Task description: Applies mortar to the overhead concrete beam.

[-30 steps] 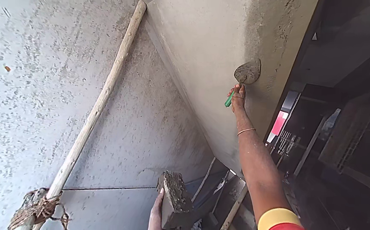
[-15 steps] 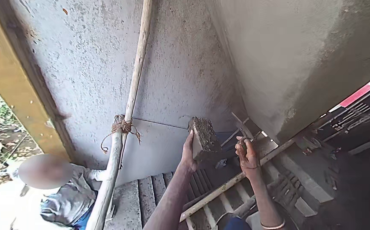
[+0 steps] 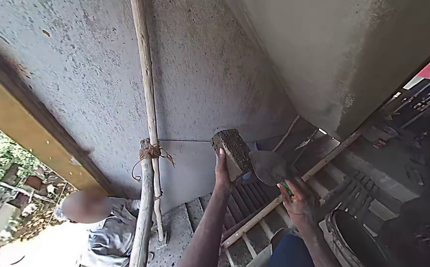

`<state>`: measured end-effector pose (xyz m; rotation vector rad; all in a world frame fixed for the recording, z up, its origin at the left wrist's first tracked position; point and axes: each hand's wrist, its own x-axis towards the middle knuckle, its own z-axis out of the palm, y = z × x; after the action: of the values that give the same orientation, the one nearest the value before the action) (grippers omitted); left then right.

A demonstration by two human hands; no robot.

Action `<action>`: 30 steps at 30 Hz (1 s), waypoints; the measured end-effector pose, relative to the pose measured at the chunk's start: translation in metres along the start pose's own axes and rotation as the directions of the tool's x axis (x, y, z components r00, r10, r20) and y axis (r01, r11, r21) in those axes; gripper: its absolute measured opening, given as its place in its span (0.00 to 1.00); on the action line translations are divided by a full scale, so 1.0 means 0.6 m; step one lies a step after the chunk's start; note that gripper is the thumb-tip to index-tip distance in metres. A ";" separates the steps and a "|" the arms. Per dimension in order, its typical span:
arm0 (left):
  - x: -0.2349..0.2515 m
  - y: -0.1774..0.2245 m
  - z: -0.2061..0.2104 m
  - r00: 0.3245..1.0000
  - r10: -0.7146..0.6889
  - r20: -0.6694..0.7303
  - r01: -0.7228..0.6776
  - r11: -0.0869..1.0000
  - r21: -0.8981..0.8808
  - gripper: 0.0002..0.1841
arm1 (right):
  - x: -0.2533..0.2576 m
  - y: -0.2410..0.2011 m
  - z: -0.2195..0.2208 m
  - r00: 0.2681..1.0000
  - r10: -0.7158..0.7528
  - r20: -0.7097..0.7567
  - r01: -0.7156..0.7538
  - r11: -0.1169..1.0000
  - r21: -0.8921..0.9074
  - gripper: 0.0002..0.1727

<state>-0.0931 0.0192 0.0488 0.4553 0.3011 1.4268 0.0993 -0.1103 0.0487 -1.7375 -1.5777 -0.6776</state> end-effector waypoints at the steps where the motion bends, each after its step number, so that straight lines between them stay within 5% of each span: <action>1: 0.002 -0.004 -0.004 1.000 -0.004 -0.006 0.004 1.000 0.029 0.29 | -0.001 0.002 0.001 1.000 -0.004 0.006 0.004 1.000 0.008 0.19; 11: 0.011 -0.030 -0.019 0.998 -0.019 -0.064 0.041 0.932 0.359 0.36 | -0.013 0.019 0.015 0.999 -0.039 0.039 0.039 0.999 0.008 0.17; 20: 0.027 -0.046 -0.050 0.999 0.013 -0.045 0.024 0.681 0.732 0.45 | -0.037 0.041 0.027 0.994 -0.036 0.104 0.026 0.995 0.094 0.16; 30: 0.009 -0.038 -0.028 0.971 -0.229 -0.067 0.238 0.945 0.224 0.27 | -0.033 0.074 0.034 0.983 0.123 0.137 -0.146 0.973 0.177 0.19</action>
<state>-0.0804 0.0245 0.0237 0.5613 0.5401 1.1741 0.1391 -0.1082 0.0148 -1.7553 -1.5365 -0.3485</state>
